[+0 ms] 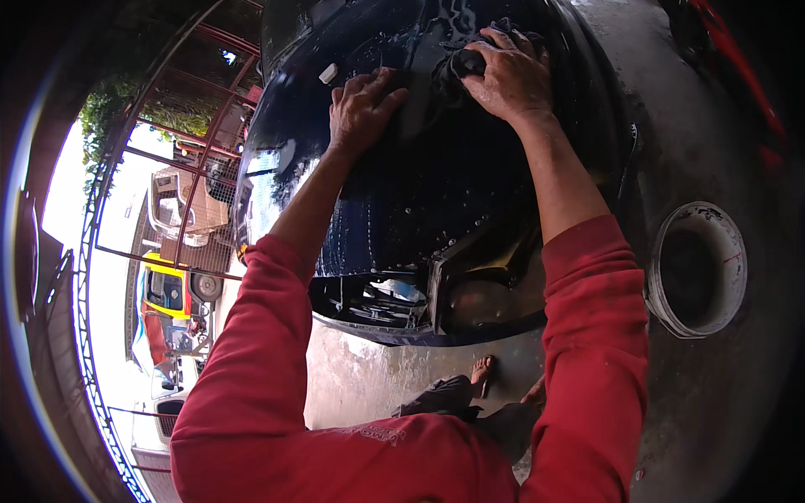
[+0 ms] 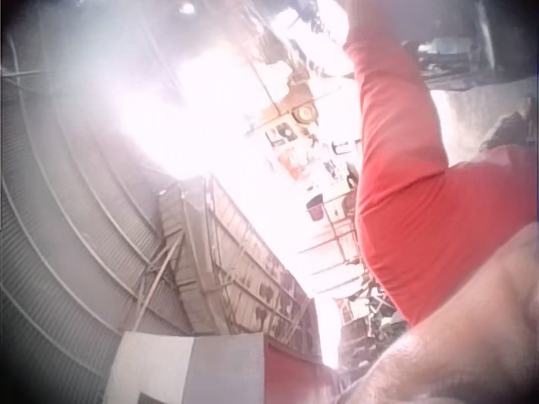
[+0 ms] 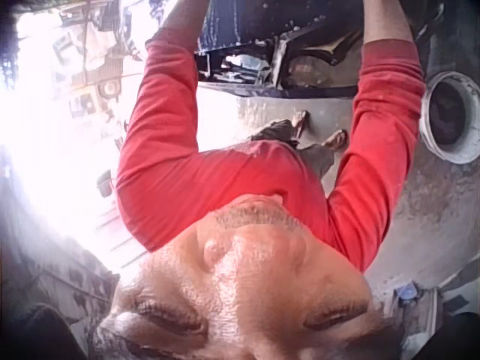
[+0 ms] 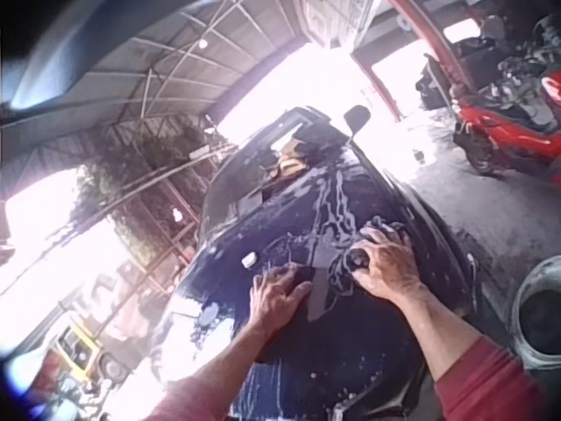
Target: The person scrubs the hood of a dark blue car with a sponge and wipes it with a cloth. They repeatedly dip the sponge into a bucket of water and continue cleaning the surface.
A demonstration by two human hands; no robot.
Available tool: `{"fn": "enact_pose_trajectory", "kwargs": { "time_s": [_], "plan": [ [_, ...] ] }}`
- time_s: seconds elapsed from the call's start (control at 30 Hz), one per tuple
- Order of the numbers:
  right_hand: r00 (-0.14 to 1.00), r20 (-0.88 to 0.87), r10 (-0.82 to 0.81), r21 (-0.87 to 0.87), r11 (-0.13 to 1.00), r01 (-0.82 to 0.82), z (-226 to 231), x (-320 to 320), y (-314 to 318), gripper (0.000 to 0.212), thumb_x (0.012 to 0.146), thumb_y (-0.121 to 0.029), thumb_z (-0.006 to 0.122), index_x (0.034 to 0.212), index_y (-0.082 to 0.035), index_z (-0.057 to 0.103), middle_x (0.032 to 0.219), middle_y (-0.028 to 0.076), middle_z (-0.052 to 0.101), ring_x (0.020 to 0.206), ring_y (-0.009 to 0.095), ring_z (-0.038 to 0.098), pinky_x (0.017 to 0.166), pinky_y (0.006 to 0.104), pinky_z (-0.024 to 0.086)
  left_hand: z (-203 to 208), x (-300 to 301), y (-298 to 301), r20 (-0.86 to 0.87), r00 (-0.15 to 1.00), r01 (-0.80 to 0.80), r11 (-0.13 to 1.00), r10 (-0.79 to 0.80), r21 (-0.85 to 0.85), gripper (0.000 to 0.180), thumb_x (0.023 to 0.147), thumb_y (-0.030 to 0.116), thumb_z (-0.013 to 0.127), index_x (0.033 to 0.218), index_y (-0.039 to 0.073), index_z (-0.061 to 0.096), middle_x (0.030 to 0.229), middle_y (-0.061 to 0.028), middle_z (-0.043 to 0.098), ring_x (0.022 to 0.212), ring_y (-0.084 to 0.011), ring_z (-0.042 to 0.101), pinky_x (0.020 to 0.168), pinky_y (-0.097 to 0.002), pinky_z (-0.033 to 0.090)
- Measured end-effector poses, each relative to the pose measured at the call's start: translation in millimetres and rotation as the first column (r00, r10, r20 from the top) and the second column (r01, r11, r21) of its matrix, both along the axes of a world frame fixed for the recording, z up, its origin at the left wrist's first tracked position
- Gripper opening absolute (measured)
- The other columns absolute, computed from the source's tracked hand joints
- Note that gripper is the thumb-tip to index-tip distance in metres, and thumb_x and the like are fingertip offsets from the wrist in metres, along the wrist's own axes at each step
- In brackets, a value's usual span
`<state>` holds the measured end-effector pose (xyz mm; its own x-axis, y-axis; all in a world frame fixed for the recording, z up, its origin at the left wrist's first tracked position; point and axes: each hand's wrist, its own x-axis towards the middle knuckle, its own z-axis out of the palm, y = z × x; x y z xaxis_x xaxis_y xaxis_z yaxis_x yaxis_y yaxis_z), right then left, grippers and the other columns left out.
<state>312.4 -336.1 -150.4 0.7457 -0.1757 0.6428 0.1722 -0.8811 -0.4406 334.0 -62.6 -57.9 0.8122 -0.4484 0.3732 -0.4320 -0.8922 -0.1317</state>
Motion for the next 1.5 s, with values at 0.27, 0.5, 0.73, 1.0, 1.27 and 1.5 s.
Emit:
{"fn": "enact_pose_trajectory", "kwargs": {
  "time_s": [0.27, 0.5, 0.73, 1.0, 1.27, 1.5],
  "plan": [
    [0.995, 0.024, -0.102, 0.009, 0.995, 0.101, 4.0, 3.3, 7.7, 0.048, 0.095, -0.043, 0.082, 0.142, -0.033, 0.075, 0.165, -0.01, 0.057, 0.156, 0.024, 0.051, 0.133, 0.0598, 0.032, -24.5, -111.6, 59.2, -0.033, 0.999, 0.024, 0.996, -0.027, -0.081, 0.067, 0.096, 0.051, 0.082, 0.152, 0.017, 0.073, 0.16, -0.0217, 0.055, 0.14, -0.0431, 0.054, 0.121, -0.0554, 0.044],
    [1.0, -0.008, -0.014, 0.016, 1.0, 0.014, 3.6, 1.6, -2.7, 0.052, 0.095, -0.045, 0.085, 0.144, -0.031, 0.075, 0.167, -0.006, 0.057, 0.157, 0.027, 0.05, 0.134, 0.0628, 0.031, 3.5, 67.4, -24.8, 0.041, 0.998, 0.057, 0.996, -0.054, -0.067, 0.068, 0.098, 0.07, 0.072, 0.152, 0.028, 0.072, 0.158, -0.0124, 0.061, 0.143, -0.0403, 0.054, 0.118, -0.0583, 0.047],
    [0.999, -0.023, -0.022, -0.009, 1.0, 0.022, -1.8, 10.9, -7.2, 0.048, 0.095, -0.044, 0.083, 0.141, -0.03, 0.076, 0.167, -0.007, 0.057, 0.155, 0.026, 0.052, 0.133, 0.061, 0.032, -17.6, -180.0, 133.0, -0.145, 0.829, 0.537, 0.841, -0.54, -0.058, 0.085, 0.071, 0.052, 0.099, 0.148, 0.023, 0.077, 0.158, -0.0179, 0.06, 0.135, -0.0391, 0.059, 0.114, -0.0562, 0.05],
    [0.993, 0.115, 0.014, -0.078, 0.997, -0.005, -0.6, 18.4, -15.3, 0.048, 0.094, -0.04, 0.083, 0.138, -0.022, 0.077, 0.158, -0.002, 0.066, 0.144, 0.028, 0.064, 0.12, 0.0456, 0.05, 25.2, 109.4, 78.2, 0.067, 0.887, 0.458, 0.889, -0.457, 0.001, 0.062, 0.094, 0.051, 0.085, 0.149, 0.024, 0.075, 0.156, -0.0123, 0.066, 0.139, -0.0368, 0.058, 0.119, -0.0518, 0.047],
    [0.993, 0.117, -0.028, -0.124, 0.991, 0.043, -0.2, 13.1, -16.6, 0.042, 0.097, -0.035, 0.08, 0.138, -0.024, 0.076, 0.158, 0.001, 0.066, 0.142, 0.032, 0.065, 0.117, 0.0468, 0.053, -22.5, -175.0, 219.8, -0.078, 0.83, 0.544, 0.833, -0.552, -0.1, 0.082, 0.074, 0.058, 0.097, 0.148, 0.03, 0.076, 0.159, -0.0105, 0.062, 0.13, -0.0328, 0.061, 0.112, -0.0516, 0.049],
    [0.994, 0.098, 0.049, -0.119, 0.992, -0.037, -4.8, 25.1, -31.6, 0.043, 0.1, -0.03, 0.077, 0.141, -0.021, 0.073, 0.159, 0.006, 0.065, 0.145, 0.034, 0.063, 0.119, 0.0463, 0.052, 34.5, 107.6, 165.0, 0.176, 0.746, 0.495, 0.711, -0.643, 0.499, 0.062, 0.094, 0.057, 0.081, 0.15, 0.03, 0.075, 0.157, -0.0095, 0.066, 0.139, -0.0381, 0.059, 0.116, -0.0494, 0.05]
  ]
}}
